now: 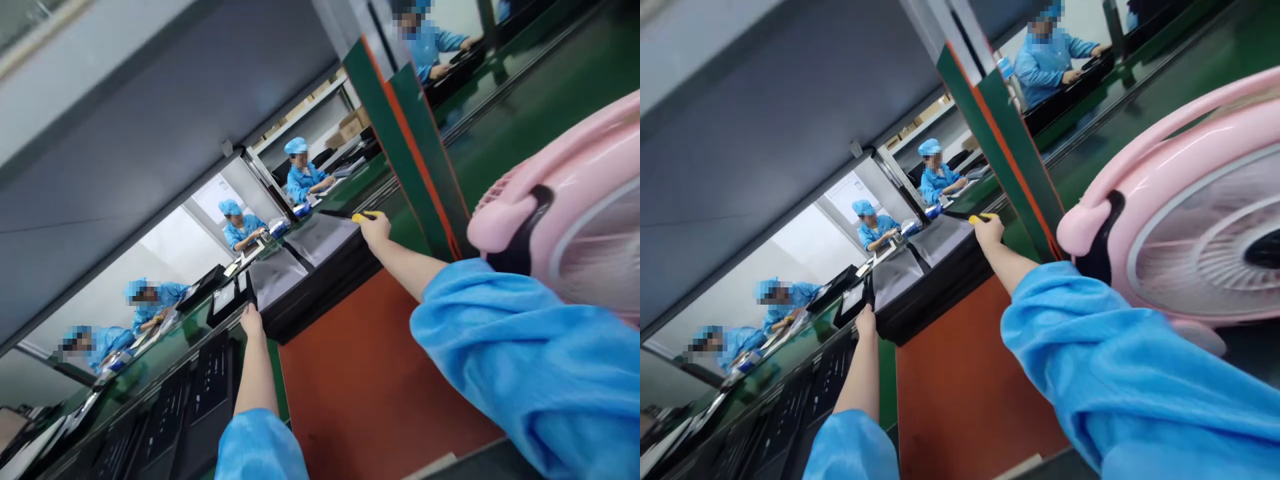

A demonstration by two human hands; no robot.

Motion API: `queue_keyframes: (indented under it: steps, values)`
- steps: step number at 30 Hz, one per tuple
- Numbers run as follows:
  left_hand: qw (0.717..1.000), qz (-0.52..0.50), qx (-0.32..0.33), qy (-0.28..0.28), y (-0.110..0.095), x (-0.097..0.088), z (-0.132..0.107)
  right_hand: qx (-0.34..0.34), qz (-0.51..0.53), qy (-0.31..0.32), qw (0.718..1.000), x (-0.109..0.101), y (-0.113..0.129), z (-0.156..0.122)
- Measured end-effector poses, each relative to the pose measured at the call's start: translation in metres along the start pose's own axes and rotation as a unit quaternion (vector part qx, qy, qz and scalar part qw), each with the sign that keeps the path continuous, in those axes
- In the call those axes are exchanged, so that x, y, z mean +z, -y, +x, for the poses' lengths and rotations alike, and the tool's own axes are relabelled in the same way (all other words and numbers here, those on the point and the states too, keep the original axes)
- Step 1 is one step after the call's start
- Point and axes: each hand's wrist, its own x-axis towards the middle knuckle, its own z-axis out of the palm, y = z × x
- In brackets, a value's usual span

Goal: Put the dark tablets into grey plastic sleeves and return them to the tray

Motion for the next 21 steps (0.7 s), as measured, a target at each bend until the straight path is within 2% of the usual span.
queue_keyframes:
  steps: [3,4,6,8,9,10,11,13,15,17,21]
  values:
    - [1.0,0.013,-0.02,-0.003,0.012,0.004,-0.008,-0.007,-0.044,-0.003,0.999,-0.003,-0.007,0.004]
    - [0.999,0.018,-0.034,-0.013,0.014,0.003,-0.015,-0.037,-0.057,-0.003,0.998,-0.004,-0.002,-0.002]
    - [0.997,0.023,-0.071,-0.035,0.016,0.002,-0.03,-0.142,-0.075,0.001,0.987,-0.011,0.013,-0.027]
    - [0.994,0.012,-0.101,-0.045,0.016,0.006,-0.047,-0.262,-0.069,0.035,0.962,-0.026,0.027,-0.072]
    - [0.993,0.002,-0.108,-0.046,0.016,0.011,-0.054,-0.292,-0.051,0.066,0.953,-0.036,0.03,-0.102]
    - [0.993,-0.008,-0.108,-0.047,0.014,0.016,-0.059,-0.313,-0.031,0.133,0.94,-0.049,0.028,-0.133]
    - [0.993,-0.016,-0.103,-0.049,0.013,0.021,-0.062,-0.328,-0.017,0.229,0.916,-0.063,0.022,-0.165]
    - [0.995,-0.023,-0.082,-0.051,0.011,0.029,-0.061,-0.323,-0.022,0.402,0.856,-0.091,0.003,-0.222]
    - [0.997,-0.021,-0.055,-0.044,0.014,0.032,-0.054,-0.31,-0.057,0.504,0.804,-0.112,-0.019,-0.26]
    - [0.999,-0.014,-0.026,-0.024,0.021,0.028,-0.045,-0.285,-0.094,0.55,0.78,-0.122,-0.034,-0.276]
    - [1.0,0.007,0.025,0.015,0.041,0.017,-0.032,-0.254,-0.121,0.547,0.788,-0.12,-0.043,-0.278]
